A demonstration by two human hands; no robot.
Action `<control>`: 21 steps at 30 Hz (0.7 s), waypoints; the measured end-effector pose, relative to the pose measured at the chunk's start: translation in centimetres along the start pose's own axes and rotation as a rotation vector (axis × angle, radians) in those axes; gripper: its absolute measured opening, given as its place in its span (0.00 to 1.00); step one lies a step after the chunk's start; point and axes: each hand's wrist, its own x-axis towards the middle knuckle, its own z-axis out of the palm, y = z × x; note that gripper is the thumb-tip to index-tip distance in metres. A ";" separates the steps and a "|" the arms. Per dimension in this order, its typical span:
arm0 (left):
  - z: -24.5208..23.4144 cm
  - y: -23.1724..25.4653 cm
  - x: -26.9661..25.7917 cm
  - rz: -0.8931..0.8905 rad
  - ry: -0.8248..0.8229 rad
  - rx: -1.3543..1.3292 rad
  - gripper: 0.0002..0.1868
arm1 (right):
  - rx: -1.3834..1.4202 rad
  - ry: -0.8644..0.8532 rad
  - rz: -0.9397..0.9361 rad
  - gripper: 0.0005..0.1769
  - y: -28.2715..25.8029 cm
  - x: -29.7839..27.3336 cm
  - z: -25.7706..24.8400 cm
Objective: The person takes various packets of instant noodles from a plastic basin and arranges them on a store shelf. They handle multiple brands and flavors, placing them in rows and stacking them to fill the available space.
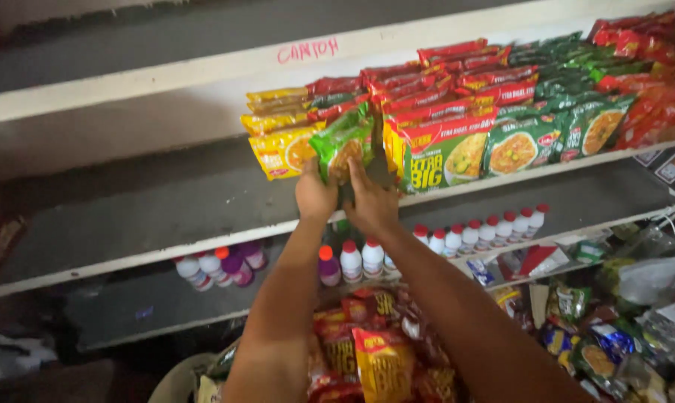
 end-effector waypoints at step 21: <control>-12.9 3.8 -11.5 0.318 0.067 -0.274 0.21 | 1.392 -0.061 0.263 0.60 0.3 -6.4 -0.3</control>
